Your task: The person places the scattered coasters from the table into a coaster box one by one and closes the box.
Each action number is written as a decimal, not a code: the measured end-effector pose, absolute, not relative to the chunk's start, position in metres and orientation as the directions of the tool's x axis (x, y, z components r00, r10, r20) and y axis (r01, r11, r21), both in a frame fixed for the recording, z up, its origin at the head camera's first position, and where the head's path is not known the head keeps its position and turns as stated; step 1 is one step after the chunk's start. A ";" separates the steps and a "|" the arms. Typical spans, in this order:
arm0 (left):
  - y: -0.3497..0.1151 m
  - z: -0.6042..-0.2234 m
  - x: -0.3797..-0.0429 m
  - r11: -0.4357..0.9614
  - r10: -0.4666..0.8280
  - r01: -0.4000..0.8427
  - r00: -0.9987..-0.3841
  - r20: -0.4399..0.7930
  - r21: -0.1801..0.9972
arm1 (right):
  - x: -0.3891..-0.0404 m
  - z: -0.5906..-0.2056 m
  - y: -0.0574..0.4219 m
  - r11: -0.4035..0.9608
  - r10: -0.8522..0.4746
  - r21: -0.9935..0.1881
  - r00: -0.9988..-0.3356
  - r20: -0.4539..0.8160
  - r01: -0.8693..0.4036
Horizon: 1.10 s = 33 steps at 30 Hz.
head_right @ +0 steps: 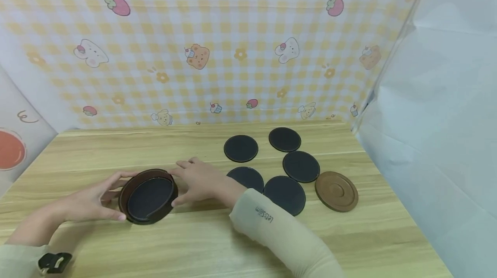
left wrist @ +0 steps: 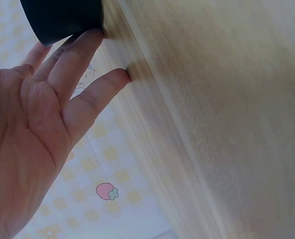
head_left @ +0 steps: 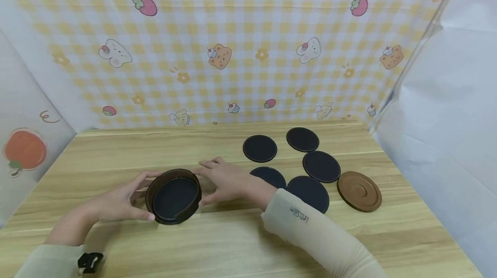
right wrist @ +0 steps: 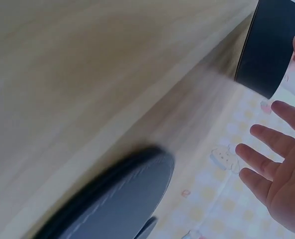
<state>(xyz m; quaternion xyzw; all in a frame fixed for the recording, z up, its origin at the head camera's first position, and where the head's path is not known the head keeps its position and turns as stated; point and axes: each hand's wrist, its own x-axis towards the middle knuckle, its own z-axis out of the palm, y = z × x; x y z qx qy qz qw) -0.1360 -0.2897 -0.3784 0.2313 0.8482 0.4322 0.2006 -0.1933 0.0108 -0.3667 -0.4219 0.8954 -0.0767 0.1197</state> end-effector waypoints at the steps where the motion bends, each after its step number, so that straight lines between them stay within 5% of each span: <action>1: -0.290 -0.378 -0.136 0.524 0.563 0.222 -0.814 -0.140 0.822 | -0.194 -0.366 0.014 0.636 -0.771 -0.237 -0.620 -0.147 -0.734; 33: -0.289 -0.379 -0.136 0.549 0.556 0.246 -0.821 -0.130 0.799 | -0.197 -0.371 0.140 0.708 -0.701 -0.231 -0.702 -0.122 -0.667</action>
